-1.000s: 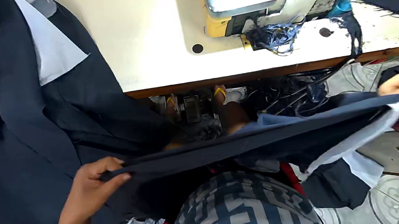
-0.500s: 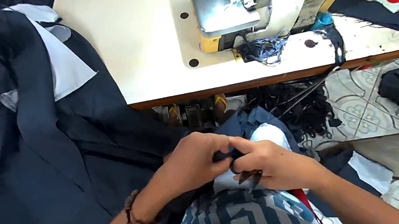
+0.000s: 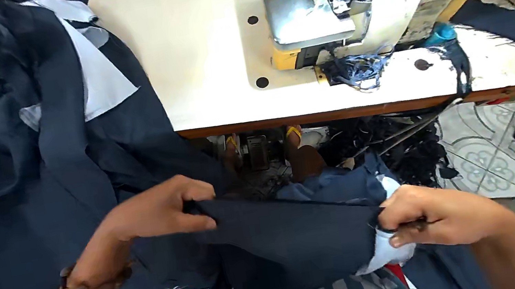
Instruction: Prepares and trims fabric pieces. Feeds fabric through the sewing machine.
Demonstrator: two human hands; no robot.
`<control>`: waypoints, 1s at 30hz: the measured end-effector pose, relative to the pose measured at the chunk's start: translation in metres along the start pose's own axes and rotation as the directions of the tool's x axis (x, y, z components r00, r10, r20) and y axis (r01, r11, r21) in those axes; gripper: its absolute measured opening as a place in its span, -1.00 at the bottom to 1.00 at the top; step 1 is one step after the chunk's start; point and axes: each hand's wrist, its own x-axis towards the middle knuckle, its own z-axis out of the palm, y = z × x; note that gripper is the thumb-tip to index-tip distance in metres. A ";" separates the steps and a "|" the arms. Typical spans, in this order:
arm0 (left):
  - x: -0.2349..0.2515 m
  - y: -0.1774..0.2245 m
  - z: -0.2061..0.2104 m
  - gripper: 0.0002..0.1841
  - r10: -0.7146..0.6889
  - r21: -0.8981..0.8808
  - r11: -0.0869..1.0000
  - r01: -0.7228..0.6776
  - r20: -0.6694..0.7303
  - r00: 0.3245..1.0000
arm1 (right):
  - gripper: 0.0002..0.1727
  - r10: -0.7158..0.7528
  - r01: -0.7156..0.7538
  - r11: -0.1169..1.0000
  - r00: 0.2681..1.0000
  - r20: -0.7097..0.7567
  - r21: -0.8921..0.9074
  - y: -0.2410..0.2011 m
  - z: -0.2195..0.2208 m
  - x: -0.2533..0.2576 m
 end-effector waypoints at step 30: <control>0.287 0.023 -0.063 -0.68 0.189 0.499 0.847 0.184 -0.607 0.772 | -0.82 0.443 0.097 0.797 0.576 -0.687 0.596 -0.004 0.110 0.075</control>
